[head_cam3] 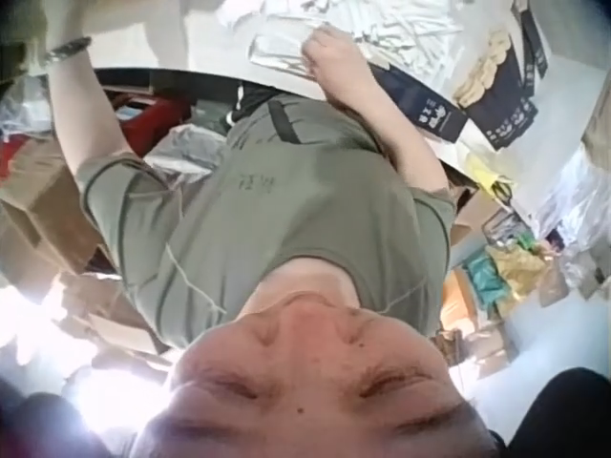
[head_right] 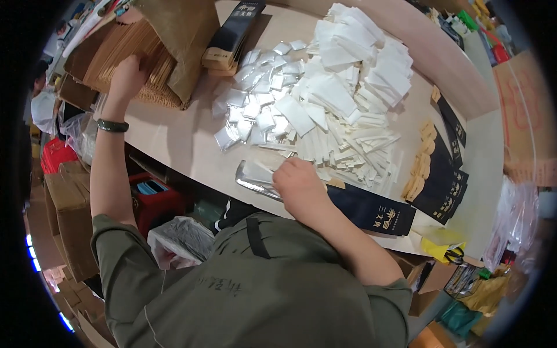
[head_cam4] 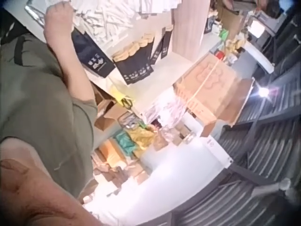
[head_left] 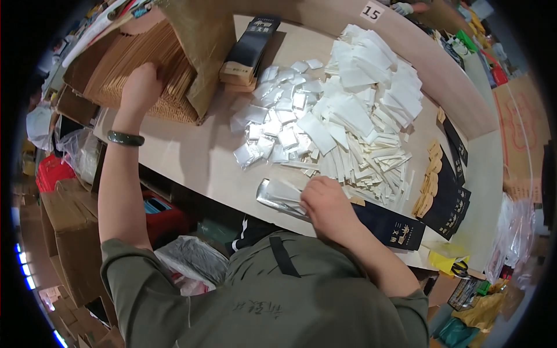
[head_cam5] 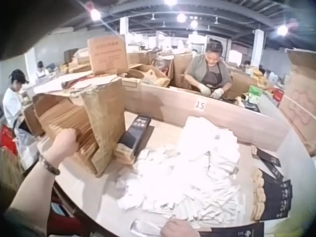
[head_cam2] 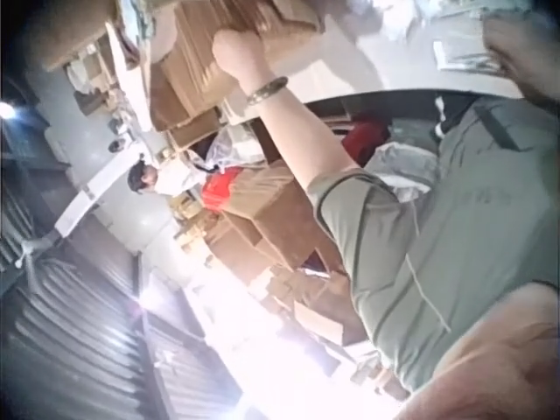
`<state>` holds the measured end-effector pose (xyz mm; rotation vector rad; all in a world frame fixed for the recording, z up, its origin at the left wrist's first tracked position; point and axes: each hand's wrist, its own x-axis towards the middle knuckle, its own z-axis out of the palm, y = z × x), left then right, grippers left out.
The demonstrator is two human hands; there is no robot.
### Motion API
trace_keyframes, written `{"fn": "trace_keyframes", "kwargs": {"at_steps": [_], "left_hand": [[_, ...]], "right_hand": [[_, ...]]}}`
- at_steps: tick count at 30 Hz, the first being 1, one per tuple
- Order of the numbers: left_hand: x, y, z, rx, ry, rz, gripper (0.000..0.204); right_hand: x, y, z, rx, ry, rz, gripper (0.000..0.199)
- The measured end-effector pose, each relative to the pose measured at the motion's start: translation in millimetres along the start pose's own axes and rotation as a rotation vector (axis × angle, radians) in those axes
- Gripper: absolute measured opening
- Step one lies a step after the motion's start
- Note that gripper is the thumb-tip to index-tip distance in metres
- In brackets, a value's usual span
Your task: The recorder is packaging disposable chopsticks and napkins into paper sleeves at a factory workstation.
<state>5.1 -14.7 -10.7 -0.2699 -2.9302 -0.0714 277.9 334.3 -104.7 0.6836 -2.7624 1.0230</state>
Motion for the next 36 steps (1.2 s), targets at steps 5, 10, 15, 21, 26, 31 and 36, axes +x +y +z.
{"fn": "trace_keyframes", "kwargs": {"at_steps": [5,10,15,21,26,31,36], "left_hand": [[-32.2,-15.8,-2.2,-0.272,0.339,-0.064,0.023],[-178.2,13.0,59.7,-1.176,0.419,-0.412,0.016],[-220.5,64.1,80.0,-1.302,-0.383,-0.119,0.013],[-191.7,52.0,80.3,-1.012,-0.657,-0.008,0.005],[-208.8,187.6,89.4,-1.019,-0.481,0.351,0.015],[-220.6,217.2,89.6,-0.929,-0.028,0.227,0.015],[-232.5,255.3,54.1,-1.171,-0.661,0.329,0.048]], "right_hand": [[-7.3,2.7,14.0,-0.213,-0.111,0.024,0.011],[-15.6,2.2,21.1,-0.192,0.076,0.089,0.014],[-19.4,-3.4,12.6,-0.121,0.152,0.179,0.023],[-68.4,0.7,-24.6,-0.154,0.052,0.168,0.032],[-62.5,8.0,-6.4,-0.111,0.038,0.088,0.034],[-59.0,3.2,-21.7,-0.242,0.016,0.202,0.036],[-59.6,12.1,-21.0,-0.165,0.027,0.135,0.042]]}}
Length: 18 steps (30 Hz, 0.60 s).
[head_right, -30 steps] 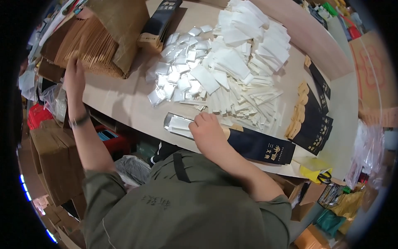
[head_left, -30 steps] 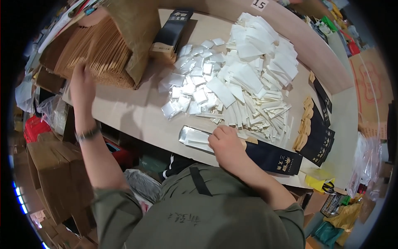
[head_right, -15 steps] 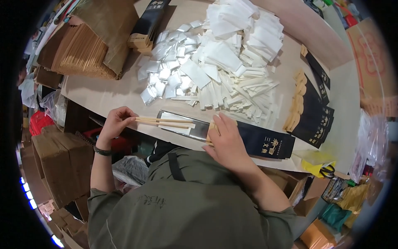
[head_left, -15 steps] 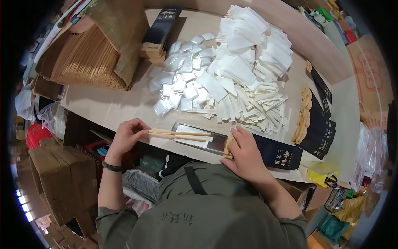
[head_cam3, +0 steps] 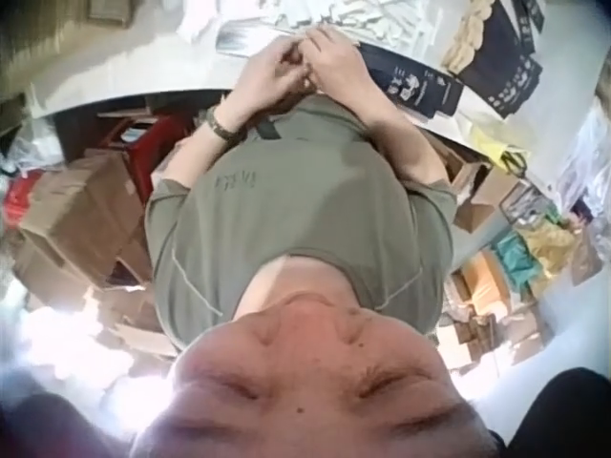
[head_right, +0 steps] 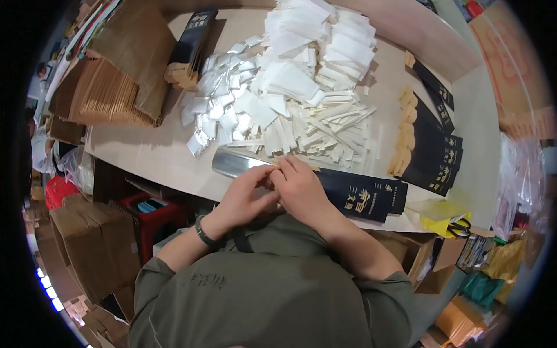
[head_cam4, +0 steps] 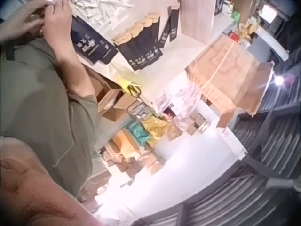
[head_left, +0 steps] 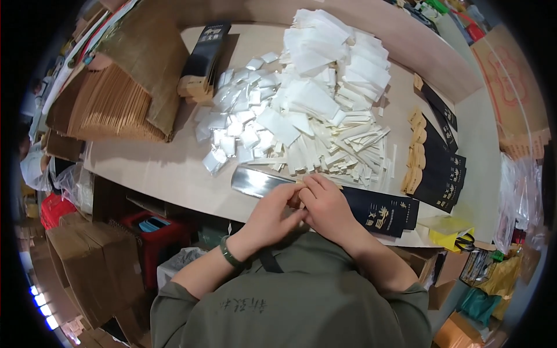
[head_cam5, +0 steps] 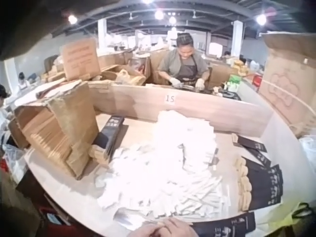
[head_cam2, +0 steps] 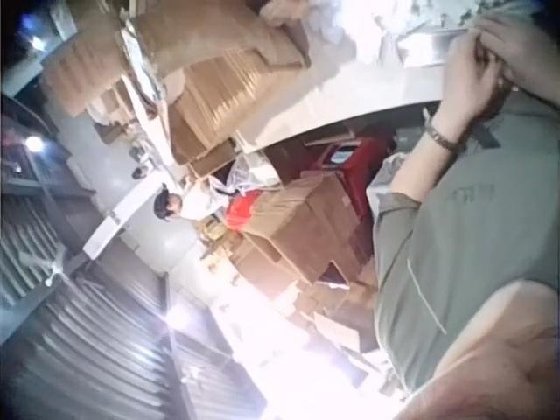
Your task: The recorder is packaging disposable chopsticks and napkins into paper sleeves at a factory workstation.
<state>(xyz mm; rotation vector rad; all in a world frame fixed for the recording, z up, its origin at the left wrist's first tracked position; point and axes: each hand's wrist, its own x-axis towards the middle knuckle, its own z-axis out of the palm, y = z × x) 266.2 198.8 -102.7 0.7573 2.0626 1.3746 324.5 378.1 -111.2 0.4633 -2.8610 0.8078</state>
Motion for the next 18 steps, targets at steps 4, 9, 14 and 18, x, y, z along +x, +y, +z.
{"fn": "trace_keyframes", "kwargs": {"at_steps": [4,9,14,18], "left_hand": [[2.1,10.7,-36.5,0.76,0.292,0.421,0.075],[23.7,-10.8,-51.4,0.918,0.024,0.29,0.054],[11.8,-5.8,-44.6,0.215,-0.14,-0.275,0.039],[18.4,12.6,17.7,-0.091,-0.378,0.237,0.04]], "right_hand": [[-3.1,9.0,-17.4,-0.015,0.101,-0.013,0.041],[0.9,65.9,-64.1,-0.071,0.228,-0.101,0.03],[-55.2,92.5,-111.5,-0.294,0.12,0.182,0.031],[-46.9,51.6,-44.8,0.402,-0.357,0.374,0.052]]}}
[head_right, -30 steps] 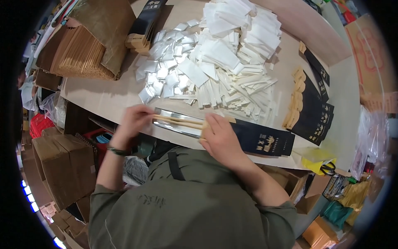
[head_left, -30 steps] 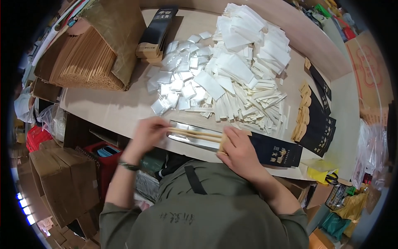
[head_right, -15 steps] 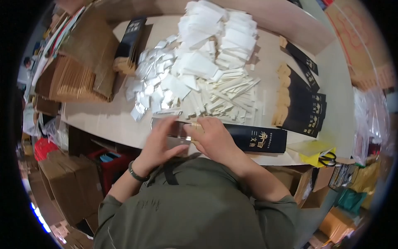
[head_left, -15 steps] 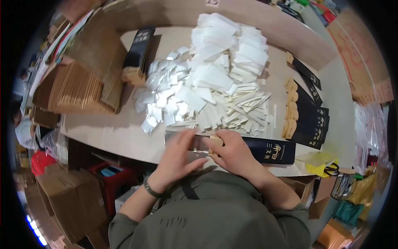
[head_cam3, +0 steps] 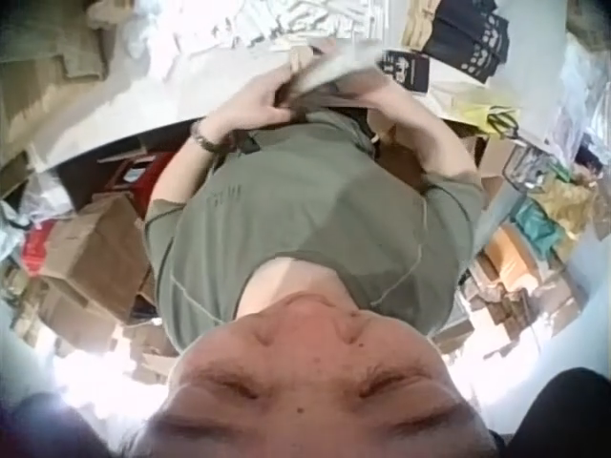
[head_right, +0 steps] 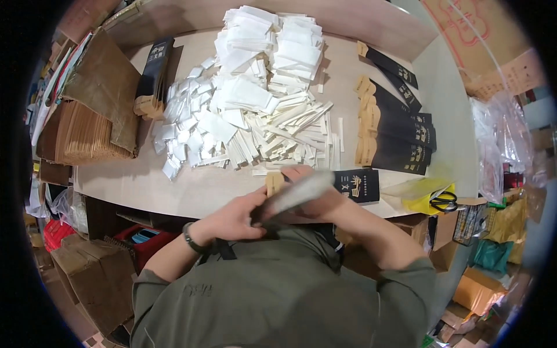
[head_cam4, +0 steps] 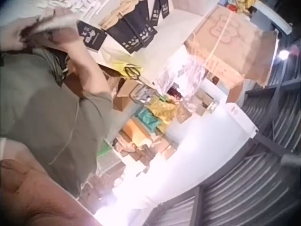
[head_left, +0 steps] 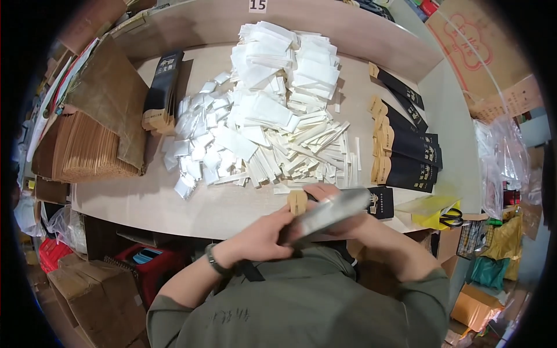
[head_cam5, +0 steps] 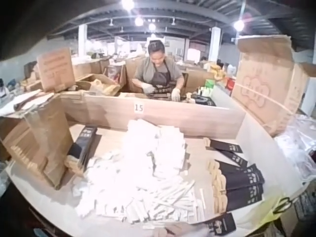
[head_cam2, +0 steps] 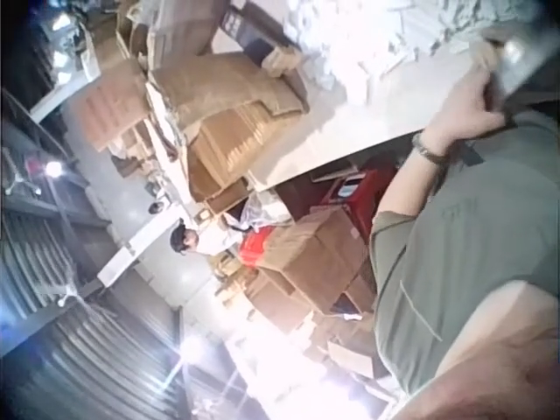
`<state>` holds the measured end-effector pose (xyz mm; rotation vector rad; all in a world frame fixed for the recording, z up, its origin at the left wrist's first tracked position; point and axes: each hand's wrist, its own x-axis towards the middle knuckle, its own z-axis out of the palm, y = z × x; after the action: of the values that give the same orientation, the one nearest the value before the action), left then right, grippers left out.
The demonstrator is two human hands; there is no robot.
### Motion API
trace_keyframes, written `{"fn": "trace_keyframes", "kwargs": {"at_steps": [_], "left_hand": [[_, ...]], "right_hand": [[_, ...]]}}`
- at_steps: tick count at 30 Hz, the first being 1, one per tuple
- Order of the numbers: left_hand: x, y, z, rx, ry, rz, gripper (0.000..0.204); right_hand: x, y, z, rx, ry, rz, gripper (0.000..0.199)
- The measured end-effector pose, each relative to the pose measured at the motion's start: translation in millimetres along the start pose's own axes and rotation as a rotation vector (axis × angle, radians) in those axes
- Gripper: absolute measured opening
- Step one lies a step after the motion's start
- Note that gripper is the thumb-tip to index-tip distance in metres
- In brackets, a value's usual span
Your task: The recorder is packaging disposable chopsticks and napkins into paper sleeves at a factory workstation.
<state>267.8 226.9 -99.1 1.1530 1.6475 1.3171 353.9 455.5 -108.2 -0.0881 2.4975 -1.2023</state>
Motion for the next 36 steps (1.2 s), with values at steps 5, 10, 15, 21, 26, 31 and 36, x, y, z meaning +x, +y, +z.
{"fn": "trace_keyframes", "kwargs": {"at_steps": [5,10,15,21,26,31,36], "left_hand": [[-21.0,-11.9,-32.2,0.291,0.195,-0.452,0.045],[-57.4,-34.5,-37.5,0.694,0.457,-0.306,0.057],[-75.8,-22.1,-50.4,0.736,0.262,-0.362,0.065],[-47.8,-17.3,-68.6,0.731,0.153,-0.106,0.064],[-84.5,-49.9,-106.9,0.927,0.735,-0.388,0.055],[-89.9,-65.6,-133.1,0.754,0.798,-0.55,0.049],[-103.9,-80.1,-124.6,0.407,0.997,-0.564,0.042]], "right_hand": [[8.2,-37.2,11.1,-0.449,0.342,-0.119,0.044],[28.1,-41.7,35.2,-0.444,0.219,0.284,0.037],[36.0,-28.5,41.4,-0.24,0.412,0.184,0.022],[55.1,-53.6,69.7,-0.148,0.422,-0.004,0.015],[61.6,-14.3,-4.6,-0.313,0.796,-0.027,0.01],[68.5,24.6,-29.0,-0.266,0.638,0.071,0.017],[68.6,-1.2,-30.1,-0.454,0.918,-0.133,0.01]]}}
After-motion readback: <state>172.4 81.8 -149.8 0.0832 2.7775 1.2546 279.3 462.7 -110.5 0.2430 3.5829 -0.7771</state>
